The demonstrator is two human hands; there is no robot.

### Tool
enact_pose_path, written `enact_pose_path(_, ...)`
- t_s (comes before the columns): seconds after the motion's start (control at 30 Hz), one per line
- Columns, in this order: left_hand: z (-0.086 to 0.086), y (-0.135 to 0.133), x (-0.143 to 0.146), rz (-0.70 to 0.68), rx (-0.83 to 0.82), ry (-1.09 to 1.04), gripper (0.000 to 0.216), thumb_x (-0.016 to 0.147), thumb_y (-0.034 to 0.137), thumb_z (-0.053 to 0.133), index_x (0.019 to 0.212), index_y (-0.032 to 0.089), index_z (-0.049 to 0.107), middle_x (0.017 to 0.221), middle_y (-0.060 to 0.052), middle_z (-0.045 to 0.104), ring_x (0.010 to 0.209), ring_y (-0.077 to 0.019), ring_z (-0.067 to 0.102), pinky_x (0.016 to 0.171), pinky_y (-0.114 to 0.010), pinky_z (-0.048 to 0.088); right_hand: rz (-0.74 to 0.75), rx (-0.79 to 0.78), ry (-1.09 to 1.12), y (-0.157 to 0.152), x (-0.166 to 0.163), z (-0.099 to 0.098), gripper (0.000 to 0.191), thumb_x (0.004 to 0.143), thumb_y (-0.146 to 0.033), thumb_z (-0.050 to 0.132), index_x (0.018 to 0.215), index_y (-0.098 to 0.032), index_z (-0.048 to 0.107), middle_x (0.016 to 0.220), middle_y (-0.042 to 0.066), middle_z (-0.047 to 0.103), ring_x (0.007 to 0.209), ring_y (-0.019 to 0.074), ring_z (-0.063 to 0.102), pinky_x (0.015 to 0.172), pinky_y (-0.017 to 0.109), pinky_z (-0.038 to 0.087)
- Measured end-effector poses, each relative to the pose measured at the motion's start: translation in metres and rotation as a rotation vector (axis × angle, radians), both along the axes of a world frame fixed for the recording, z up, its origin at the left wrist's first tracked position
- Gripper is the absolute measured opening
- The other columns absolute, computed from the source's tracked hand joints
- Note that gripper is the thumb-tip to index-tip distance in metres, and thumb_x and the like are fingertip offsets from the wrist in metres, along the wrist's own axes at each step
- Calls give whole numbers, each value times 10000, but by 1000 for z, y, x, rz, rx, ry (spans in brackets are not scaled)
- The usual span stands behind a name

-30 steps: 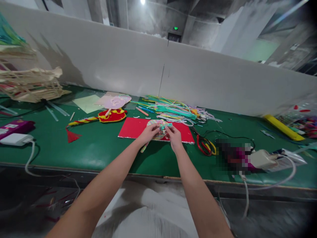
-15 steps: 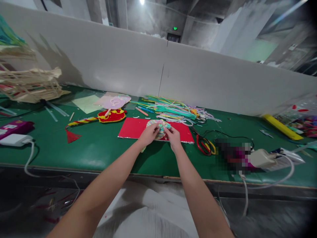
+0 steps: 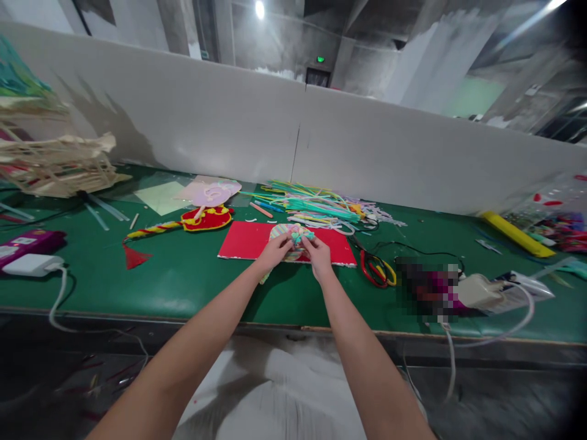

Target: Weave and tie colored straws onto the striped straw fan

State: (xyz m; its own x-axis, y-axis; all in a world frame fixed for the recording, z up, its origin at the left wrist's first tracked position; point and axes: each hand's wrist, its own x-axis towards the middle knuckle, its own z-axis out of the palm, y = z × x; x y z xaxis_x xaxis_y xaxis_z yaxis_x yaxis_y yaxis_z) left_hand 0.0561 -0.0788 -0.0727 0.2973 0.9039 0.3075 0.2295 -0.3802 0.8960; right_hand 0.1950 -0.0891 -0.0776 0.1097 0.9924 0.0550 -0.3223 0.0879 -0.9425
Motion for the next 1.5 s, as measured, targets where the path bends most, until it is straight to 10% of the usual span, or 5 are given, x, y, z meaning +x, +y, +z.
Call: enact_pose_path(1.5, -1, 1, -3, 93, -3, 23, 218, 754, 365, 459, 756, 158, 528, 670, 3, 550, 637, -128, 510, 624, -244, 415, -36, 142, -185, -5, -2, -1, 307, 633, -435, 624, 759, -156, 643, 665, -1, 637, 613, 134, 567, 612, 265, 475)
